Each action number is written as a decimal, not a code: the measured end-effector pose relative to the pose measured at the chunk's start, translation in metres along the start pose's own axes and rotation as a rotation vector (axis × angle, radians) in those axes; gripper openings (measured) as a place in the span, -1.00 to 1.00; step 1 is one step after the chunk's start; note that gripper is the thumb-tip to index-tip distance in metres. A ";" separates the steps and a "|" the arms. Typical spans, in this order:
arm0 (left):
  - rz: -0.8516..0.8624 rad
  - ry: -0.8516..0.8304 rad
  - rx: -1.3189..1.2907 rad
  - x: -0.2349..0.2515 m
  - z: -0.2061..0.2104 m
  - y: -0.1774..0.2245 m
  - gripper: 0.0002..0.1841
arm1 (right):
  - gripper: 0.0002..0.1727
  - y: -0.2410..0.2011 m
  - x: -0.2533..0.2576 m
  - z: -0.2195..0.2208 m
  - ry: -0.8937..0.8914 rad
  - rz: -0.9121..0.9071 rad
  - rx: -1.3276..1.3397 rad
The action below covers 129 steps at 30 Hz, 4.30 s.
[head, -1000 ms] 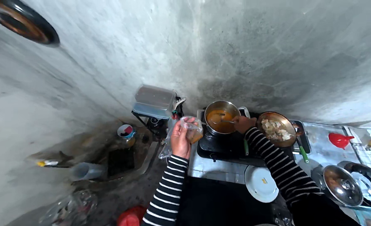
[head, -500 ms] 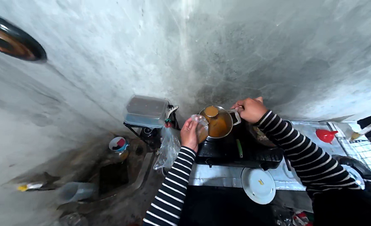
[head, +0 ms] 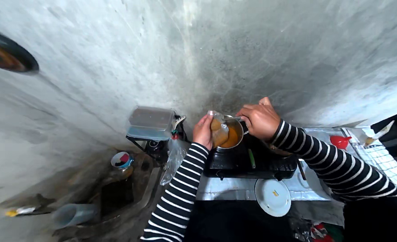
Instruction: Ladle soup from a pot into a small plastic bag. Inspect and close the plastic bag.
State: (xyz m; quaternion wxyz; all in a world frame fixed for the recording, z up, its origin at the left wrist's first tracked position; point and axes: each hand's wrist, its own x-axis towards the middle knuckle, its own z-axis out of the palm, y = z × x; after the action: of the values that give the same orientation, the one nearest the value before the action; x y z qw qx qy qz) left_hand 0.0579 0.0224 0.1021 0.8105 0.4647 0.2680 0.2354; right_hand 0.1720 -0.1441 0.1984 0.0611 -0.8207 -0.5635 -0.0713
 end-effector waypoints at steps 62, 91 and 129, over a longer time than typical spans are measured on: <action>0.302 0.097 0.085 0.004 -0.032 -0.020 -0.64 | -0.76 0.041 0.037 0.018 -0.197 0.527 0.372; 0.616 -0.016 0.257 0.007 -0.005 0.011 -0.55 | -0.70 0.022 -0.025 0.039 0.519 0.304 0.416; 0.488 0.211 0.076 -0.032 -0.077 -0.036 -0.71 | -0.69 0.022 0.000 0.155 -0.355 0.709 0.349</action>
State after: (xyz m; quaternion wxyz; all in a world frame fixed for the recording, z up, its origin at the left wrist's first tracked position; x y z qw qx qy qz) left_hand -0.0120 0.0342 0.0449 0.6792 0.5184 0.2397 0.4610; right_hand 0.1998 -0.1235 0.0454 0.1217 -0.9404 -0.2523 0.1929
